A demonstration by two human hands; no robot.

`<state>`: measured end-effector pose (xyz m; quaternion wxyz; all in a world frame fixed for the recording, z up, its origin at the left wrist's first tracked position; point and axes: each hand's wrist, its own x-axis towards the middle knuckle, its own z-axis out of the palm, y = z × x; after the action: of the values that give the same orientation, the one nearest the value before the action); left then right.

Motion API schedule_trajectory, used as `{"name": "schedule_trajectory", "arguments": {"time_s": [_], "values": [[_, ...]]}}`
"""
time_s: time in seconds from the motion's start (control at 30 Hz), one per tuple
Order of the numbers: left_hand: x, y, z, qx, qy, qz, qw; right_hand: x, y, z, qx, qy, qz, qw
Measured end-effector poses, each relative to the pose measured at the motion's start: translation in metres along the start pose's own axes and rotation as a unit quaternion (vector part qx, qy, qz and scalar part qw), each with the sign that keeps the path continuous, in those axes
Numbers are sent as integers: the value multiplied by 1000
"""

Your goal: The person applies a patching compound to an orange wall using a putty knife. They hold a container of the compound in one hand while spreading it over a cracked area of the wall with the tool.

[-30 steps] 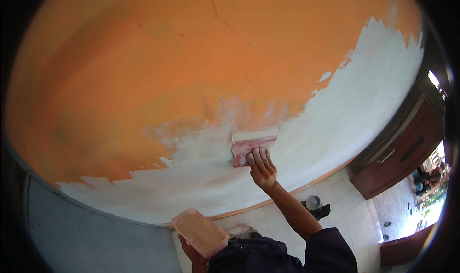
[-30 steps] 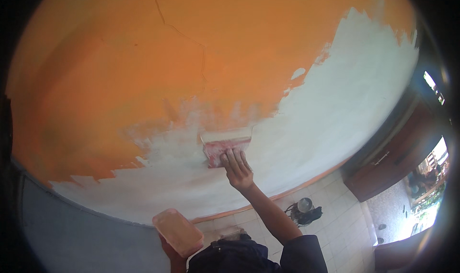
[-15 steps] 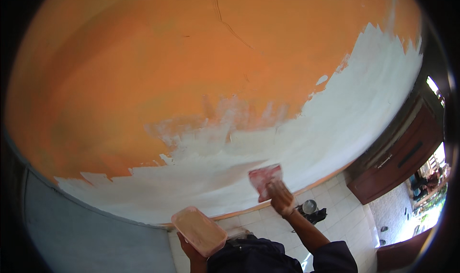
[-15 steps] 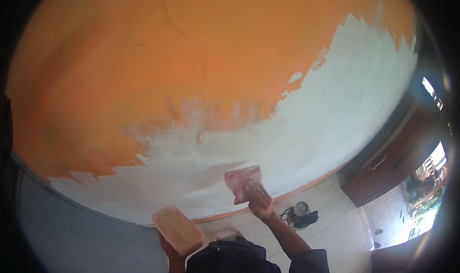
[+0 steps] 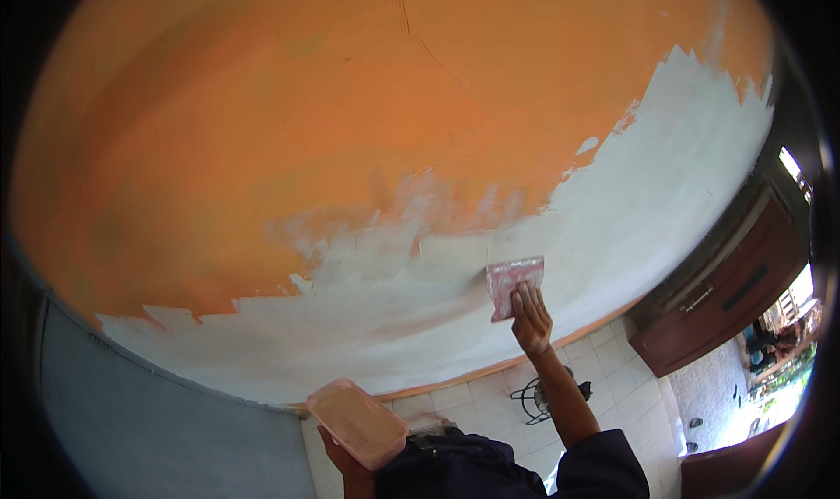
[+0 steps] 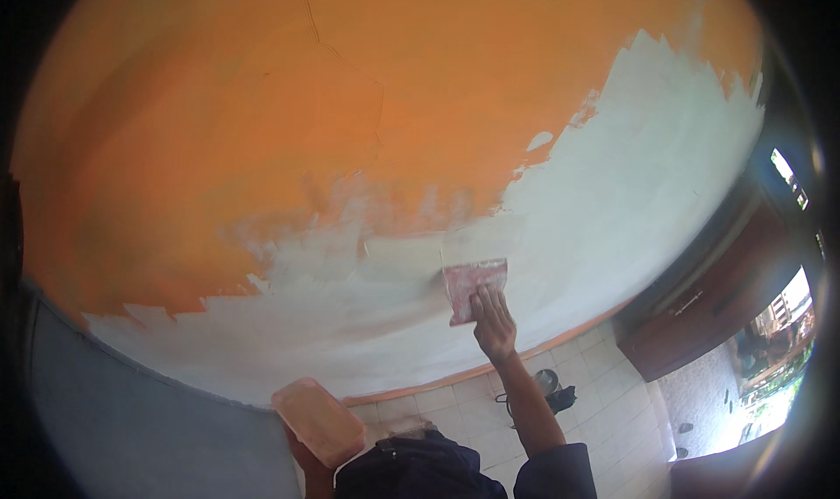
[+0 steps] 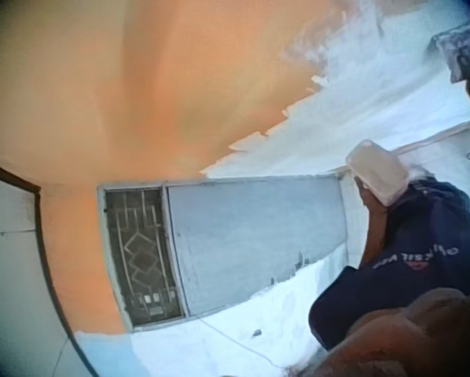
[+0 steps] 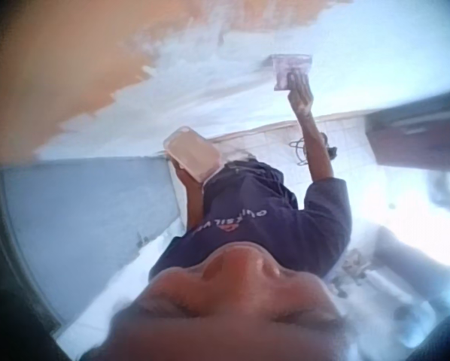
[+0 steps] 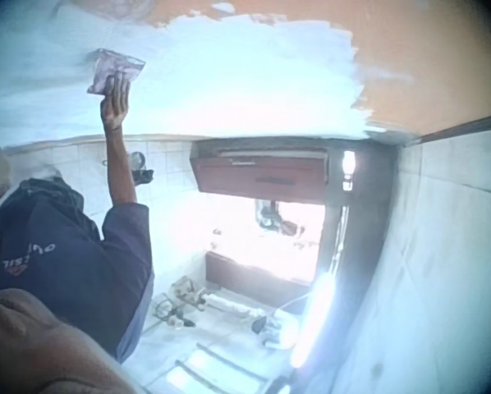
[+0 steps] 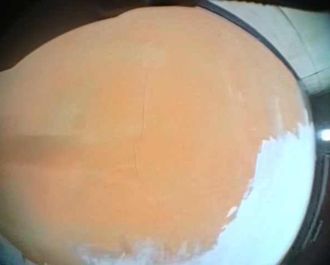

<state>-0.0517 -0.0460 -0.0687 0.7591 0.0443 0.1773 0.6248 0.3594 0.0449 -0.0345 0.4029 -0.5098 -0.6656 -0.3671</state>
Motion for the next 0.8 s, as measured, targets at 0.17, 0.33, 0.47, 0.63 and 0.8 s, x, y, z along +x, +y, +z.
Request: {"name": "schedule_trajectory", "arguments": {"time_s": [0.17,0.33,0.47,0.63,0.8], "values": [[-6,7,-14,27,18,46,998,-66,-25,-26,48,-63,67,995],[-7,7,-24,4,17,20,1000,-5,-52,-61,52,-11,95,994],[-7,1,4,17,74,31,997,67,-61,-50,44,86,79,992],[-9,-2,16,2,58,20,998,130,-51,-36,19,114,-14,993],[-8,-1,9,16,50,30,998,110,-54,-11,36,76,-22,996]]}}
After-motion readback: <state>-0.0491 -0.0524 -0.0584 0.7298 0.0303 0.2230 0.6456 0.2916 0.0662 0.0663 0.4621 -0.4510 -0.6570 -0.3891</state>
